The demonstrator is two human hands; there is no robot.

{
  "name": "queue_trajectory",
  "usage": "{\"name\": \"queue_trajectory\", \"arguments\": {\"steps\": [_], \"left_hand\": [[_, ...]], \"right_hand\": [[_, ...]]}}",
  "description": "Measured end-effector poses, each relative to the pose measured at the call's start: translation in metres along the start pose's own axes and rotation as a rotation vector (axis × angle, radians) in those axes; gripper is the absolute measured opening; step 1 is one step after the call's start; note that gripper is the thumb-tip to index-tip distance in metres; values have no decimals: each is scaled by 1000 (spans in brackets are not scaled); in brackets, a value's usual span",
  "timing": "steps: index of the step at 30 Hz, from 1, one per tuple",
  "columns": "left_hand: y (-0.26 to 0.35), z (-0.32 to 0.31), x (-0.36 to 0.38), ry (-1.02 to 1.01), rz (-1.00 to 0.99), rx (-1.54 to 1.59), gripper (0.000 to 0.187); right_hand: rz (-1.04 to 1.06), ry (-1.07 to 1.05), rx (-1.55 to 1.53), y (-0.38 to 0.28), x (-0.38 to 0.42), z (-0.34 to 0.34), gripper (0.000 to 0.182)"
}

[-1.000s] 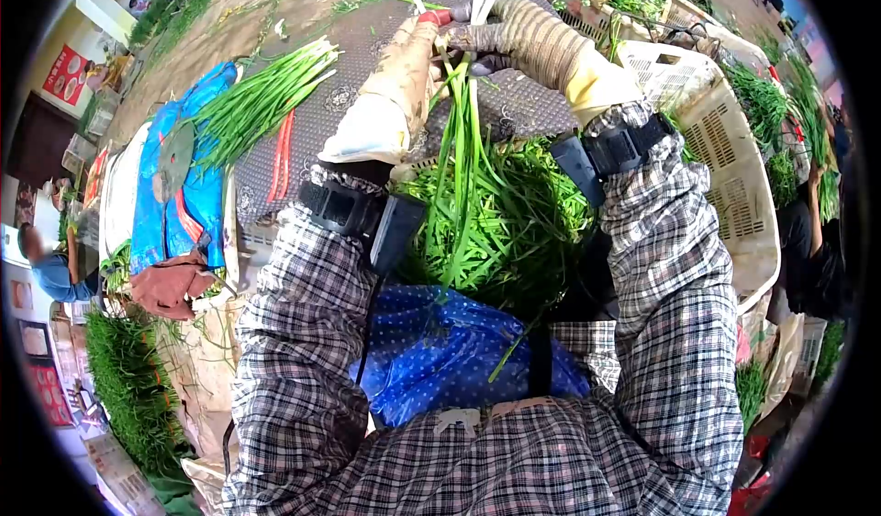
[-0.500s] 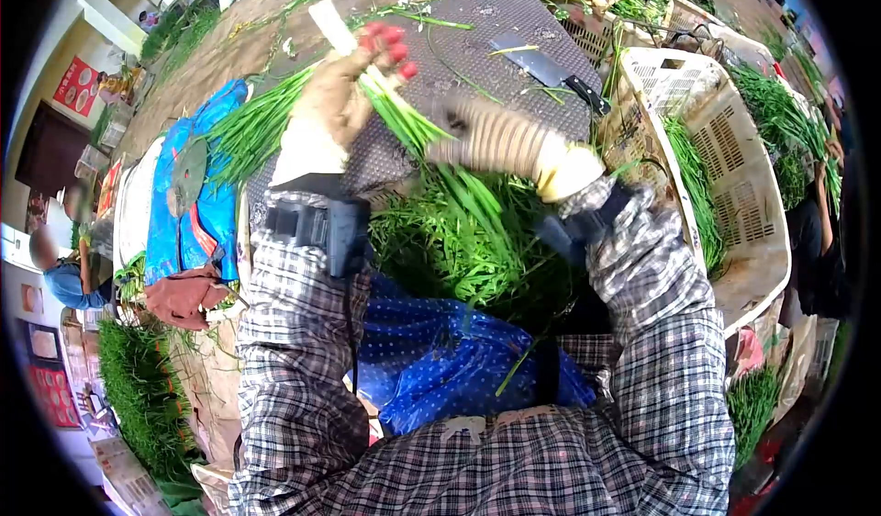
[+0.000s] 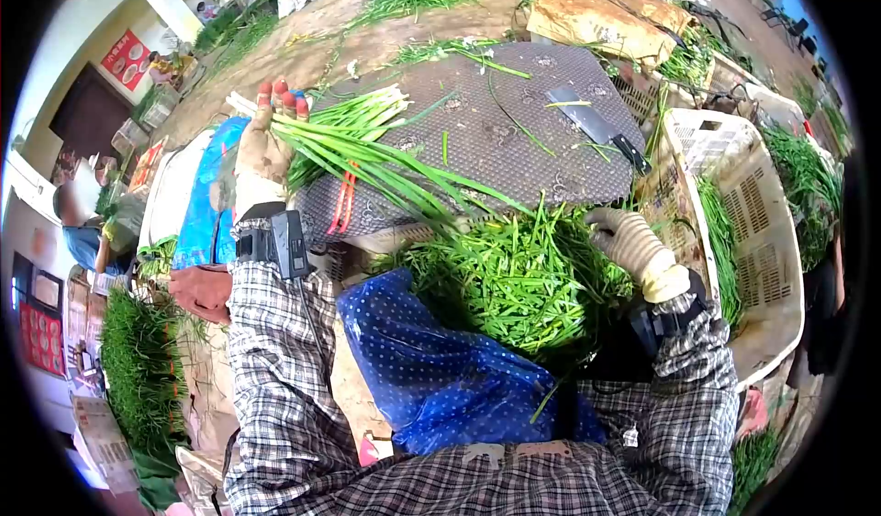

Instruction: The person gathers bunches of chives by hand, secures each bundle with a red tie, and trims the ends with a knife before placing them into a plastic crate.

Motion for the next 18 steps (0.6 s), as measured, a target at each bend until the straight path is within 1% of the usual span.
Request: {"name": "queue_trajectory", "arguments": {"steps": [1,3,5,6,7,9,11,13,14,15,17,18], "left_hand": [[3,-1,3,-8,-1,4,27],[3,-3,9,-75,8,48,28],[-2,-14,17,-32,0,66,30],[-5,-14,18,-98,11,76,32],[-9,-12,20,-98,7,39,33],[-27,-26,30,-168,61,117,34],[-42,-38,43,-123,54,143,35],[-51,-44,51,-239,81,128,35],[-56,-48,57,-210,67,143,34],[-59,-47,58,-242,78,164,33],[-63,-48,62,-239,91,185,33],[-66,-50,64,-242,88,171,32]], "right_hand": [[15,64,-34,-16,0,10,28],[120,257,5,-45,-8,23,23],[330,418,116,-85,-24,33,30],[390,449,152,-108,-35,33,35],[450,480,190,-132,-47,30,41],[527,529,359,-166,-72,12,51],[542,410,367,-174,-97,-15,58],[408,136,229,-178,-106,-30,57],[386,92,216,-178,-109,-36,48],[412,111,194,-177,-109,-39,44],[458,149,148,-173,-107,-43,36],[492,226,106,-173,-104,-44,28]]}}
Point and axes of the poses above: each hand's wrist, its own x-axis away from the middle knuckle, its own z-axis out of the back of the hand, y = z × x, the point moved 2 cm from there along -x, towards the middle knuckle, and after that the axes turned 3 degrees about z, right-handed, at the moved point
